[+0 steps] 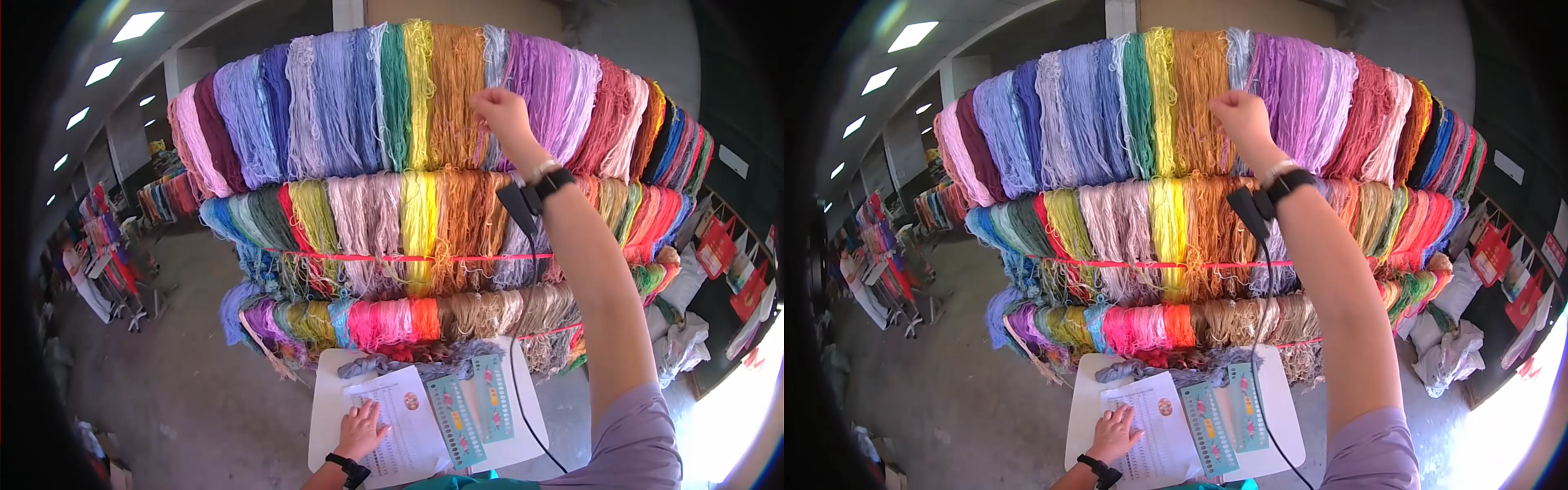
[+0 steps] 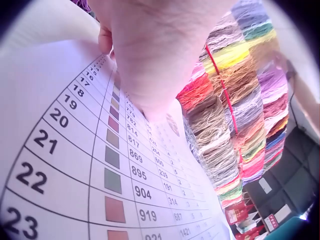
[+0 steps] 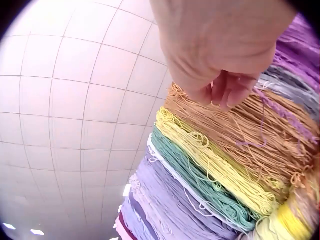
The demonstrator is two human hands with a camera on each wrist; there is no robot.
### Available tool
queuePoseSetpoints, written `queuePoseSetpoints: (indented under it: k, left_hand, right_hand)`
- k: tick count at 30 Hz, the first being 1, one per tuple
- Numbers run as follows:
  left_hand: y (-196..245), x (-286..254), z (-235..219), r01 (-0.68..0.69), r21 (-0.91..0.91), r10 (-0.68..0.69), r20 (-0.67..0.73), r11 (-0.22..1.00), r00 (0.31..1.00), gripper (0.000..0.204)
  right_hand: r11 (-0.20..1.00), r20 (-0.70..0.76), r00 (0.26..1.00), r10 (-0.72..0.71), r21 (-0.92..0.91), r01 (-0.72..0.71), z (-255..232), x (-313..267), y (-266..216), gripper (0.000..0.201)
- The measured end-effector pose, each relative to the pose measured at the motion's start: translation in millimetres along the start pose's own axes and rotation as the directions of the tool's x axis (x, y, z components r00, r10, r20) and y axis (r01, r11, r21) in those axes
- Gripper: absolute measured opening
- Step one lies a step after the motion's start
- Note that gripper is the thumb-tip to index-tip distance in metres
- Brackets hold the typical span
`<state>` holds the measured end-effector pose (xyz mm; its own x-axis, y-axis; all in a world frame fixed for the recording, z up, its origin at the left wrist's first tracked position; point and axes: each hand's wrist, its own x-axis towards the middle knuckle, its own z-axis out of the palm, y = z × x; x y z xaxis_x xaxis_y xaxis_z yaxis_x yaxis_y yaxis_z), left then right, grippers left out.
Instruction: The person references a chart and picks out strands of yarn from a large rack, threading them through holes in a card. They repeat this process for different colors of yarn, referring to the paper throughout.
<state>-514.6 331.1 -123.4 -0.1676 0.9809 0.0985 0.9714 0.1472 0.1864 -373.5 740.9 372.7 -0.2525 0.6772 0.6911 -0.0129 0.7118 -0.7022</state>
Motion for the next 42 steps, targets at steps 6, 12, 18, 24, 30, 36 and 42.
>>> queuePoseSetpoints:
  k: [6,12,18,24,30,36,42]
  left_hand:
    - [4,-1,-4,0.004,0.027,-0.005,0.046,1.000,0.999,0.068]
    - [5,0,-1,-0.002,0.030,0.000,0.041,1.000,0.999,0.069]
    - [5,-1,-6,-0.018,0.017,0.018,0.007,1.000,1.000,0.067]
    - [2,-3,-4,-0.016,0.022,0.016,0.008,1.000,1.000,0.067]
    - [3,-4,-7,-0.013,0.020,0.013,0.014,1.000,1.000,0.068]
    - [4,-1,-5,-0.030,0.019,0.030,-0.001,0.999,1.000,0.067]
    - [4,-1,-8,-0.023,-0.013,0.024,0.023,1.000,0.999,0.066]
  right_hand:
    - [0.899,-0.364,0.922,-0.129,-0.436,-0.047,32,45,8,0.020]
    - [0.997,-0.427,0.901,-0.075,-0.029,0.069,38,41,15,0.008]
    - [0.857,-0.199,0.970,0.140,0.515,-0.018,15,20,8,0.006]
    - [0.828,-0.039,0.987,0.156,0.550,-0.109,10,26,14,0.016]
    - [0.996,-0.294,0.952,-0.088,-0.011,0.088,27,48,23,0.018]
    - [0.967,-0.336,0.941,0.037,0.251,0.052,27,45,23,0.016]
    - [0.848,-0.169,0.976,0.134,0.529,-0.025,16,24,15,0.011]
